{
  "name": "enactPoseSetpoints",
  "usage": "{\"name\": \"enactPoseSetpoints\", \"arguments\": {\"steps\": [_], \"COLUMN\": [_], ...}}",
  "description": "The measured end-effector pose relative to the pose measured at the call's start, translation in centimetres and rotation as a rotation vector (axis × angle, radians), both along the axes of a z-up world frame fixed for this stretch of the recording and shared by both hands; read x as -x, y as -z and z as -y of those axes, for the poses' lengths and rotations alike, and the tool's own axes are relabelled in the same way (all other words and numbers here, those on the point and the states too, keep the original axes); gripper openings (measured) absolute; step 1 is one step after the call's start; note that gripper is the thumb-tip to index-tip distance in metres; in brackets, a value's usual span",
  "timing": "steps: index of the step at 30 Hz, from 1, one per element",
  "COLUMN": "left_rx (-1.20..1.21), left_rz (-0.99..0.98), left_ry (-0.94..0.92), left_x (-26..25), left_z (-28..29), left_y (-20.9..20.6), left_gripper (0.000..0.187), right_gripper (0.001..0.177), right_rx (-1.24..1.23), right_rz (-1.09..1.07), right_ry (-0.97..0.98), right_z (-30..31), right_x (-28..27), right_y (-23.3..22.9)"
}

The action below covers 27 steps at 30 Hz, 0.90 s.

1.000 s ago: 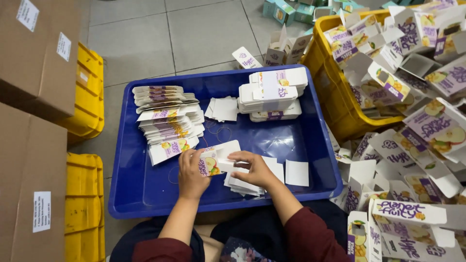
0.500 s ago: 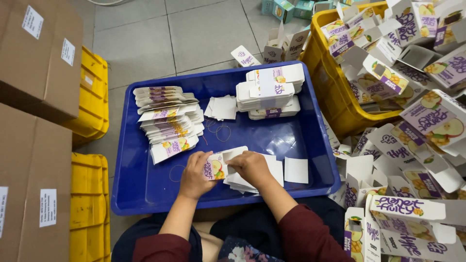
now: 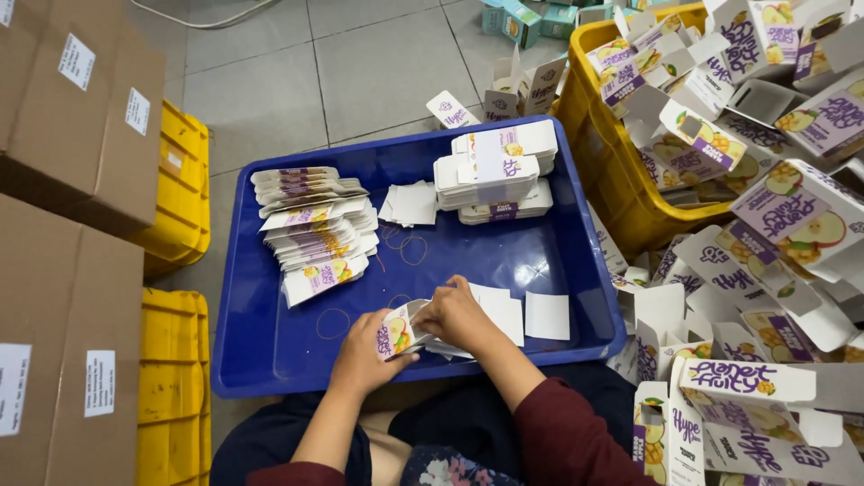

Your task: Folding flat-packed cardboard boxes into their final shape and organizing them in a tray.

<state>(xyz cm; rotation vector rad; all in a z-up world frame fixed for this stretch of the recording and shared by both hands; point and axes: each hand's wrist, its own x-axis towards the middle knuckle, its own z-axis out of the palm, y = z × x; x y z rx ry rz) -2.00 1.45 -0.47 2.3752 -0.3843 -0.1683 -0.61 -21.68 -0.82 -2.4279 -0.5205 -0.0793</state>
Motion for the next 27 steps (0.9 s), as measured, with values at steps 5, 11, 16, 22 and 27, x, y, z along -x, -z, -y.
{"name": "enactPoseSetpoints", "arguments": {"steps": [5,11,16,22,27], "left_rx": [0.037,0.048,0.045,0.062,0.053], "left_rz": [0.162,0.255,0.277,0.301,0.318], "left_ry": [0.055,0.107,0.128,0.084,0.04], "left_x": [0.5,0.8,0.7,0.5,0.4], "left_z": [0.3,0.1,-0.2,0.1,0.1], "left_y": [-0.8,-0.7,0.4,1.6,1.9], "left_gripper": [0.088,0.09,0.094,0.091,0.091], "right_gripper": [0.012,0.012,0.009,0.038,0.045], "right_rx": [-0.019,-0.157,-0.182,-0.237,-0.162], "right_rz": [-0.059,-0.234,-0.464,-0.424,-0.355], "right_ry": [-0.018,-0.009,0.113,-0.002,-0.06], "right_z": [0.3,-0.1,0.0,1.0,0.5], "right_x": [0.0,-0.1,-0.2,0.6,2.1], "right_y": [-0.2,-1.2,-1.0,-3.6,-5.1]}}
